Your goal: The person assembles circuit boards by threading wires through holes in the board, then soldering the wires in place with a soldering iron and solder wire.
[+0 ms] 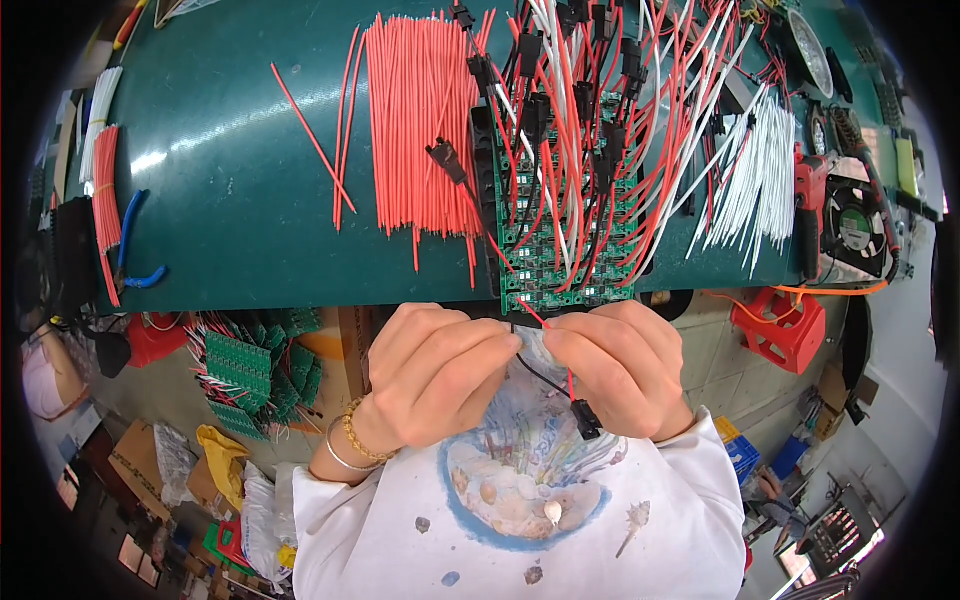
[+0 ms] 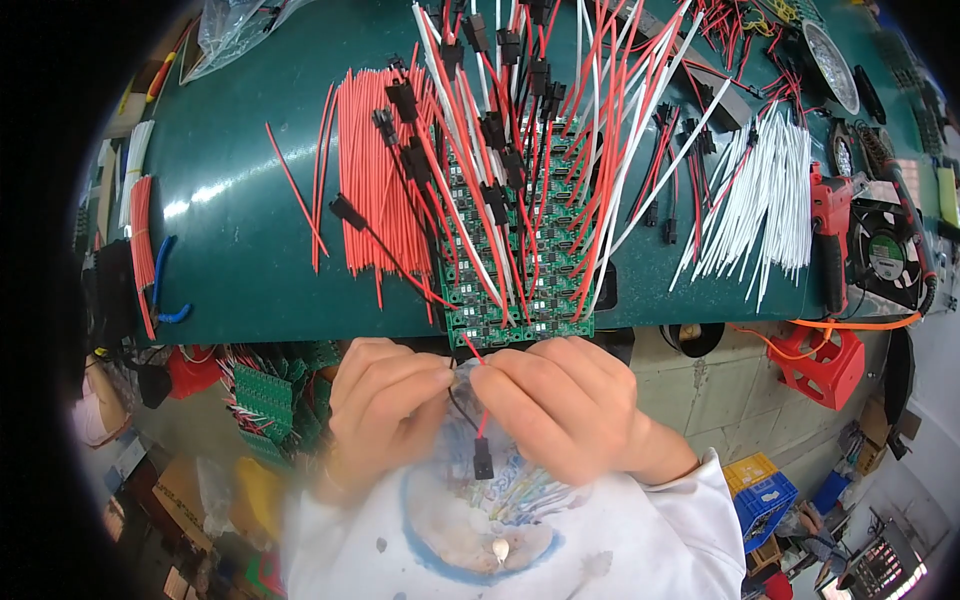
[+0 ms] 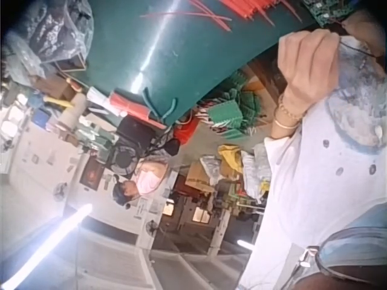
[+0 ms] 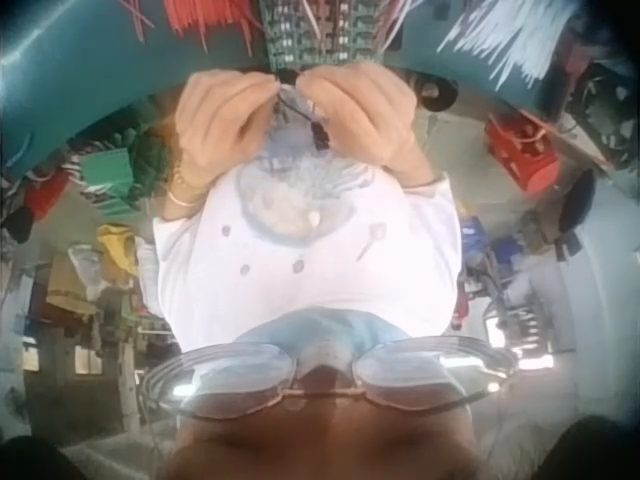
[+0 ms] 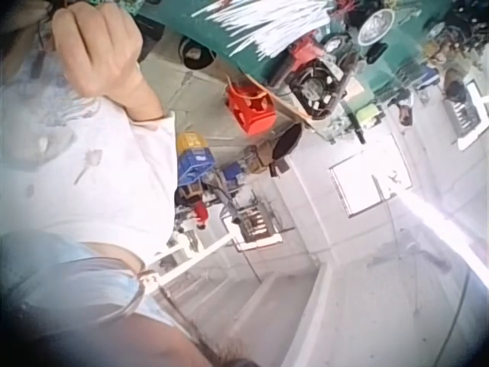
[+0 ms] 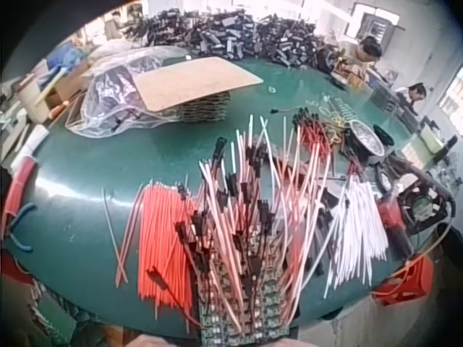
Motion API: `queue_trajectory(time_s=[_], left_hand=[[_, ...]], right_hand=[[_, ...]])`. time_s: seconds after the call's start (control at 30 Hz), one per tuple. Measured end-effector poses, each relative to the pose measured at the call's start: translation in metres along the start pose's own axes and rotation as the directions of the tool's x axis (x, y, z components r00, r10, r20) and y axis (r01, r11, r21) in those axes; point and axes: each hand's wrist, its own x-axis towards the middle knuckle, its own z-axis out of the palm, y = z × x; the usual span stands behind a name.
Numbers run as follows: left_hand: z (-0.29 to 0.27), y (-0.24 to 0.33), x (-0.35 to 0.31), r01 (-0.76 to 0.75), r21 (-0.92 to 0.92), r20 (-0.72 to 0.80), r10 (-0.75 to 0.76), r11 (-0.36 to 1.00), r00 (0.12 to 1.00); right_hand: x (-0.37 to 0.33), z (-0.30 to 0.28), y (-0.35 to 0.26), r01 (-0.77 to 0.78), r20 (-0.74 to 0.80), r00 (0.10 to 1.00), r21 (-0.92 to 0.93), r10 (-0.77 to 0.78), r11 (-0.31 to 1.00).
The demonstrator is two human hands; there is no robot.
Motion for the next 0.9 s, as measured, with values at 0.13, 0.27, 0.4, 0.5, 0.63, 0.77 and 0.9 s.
queue_trajectory(time_s=[0.13,0.27,0.4,0.5,0.63,0.77,0.9], left_hand=[[0.001,-0.001,0.000,0.034,-0.045,-0.001,-0.034,0.998,0.999],[0.000,0.000,0.003,0.050,-0.048,0.002,-0.050,0.998,0.999],[0.003,0.002,0.008,0.095,-0.071,-0.019,-0.096,0.993,0.995],[0.004,0.001,0.010,0.117,-0.079,-0.024,-0.119,0.990,0.993],[0.001,-0.002,0.008,0.082,-0.086,0.008,-0.081,0.993,0.997],[0.004,-0.002,0.001,0.024,-0.079,0.007,-0.024,0.997,1.000],[0.005,-0.002,0.001,-0.017,-0.017,0.011,0.017,1.000,1.000]], right_hand=[[0.001,0.003,0.000,-0.008,-0.005,1.000,0.011,0.008,1.000],[0.001,0.004,-0.001,-0.014,-0.021,1.000,0.024,0.014,1.000],[0.004,0.010,-0.003,-0.065,-0.036,0.997,0.057,0.067,0.996],[0.003,0.014,-0.003,-0.099,-0.061,0.993,0.085,0.105,0.991],[-0.005,0.001,-0.009,-0.195,-0.067,0.978,0.025,0.196,0.980],[-0.018,0.000,-0.005,-0.247,-0.066,0.969,-0.120,0.240,0.962],[-0.022,0.003,-0.003,-0.235,0.009,0.970,-0.228,0.244,0.945]])
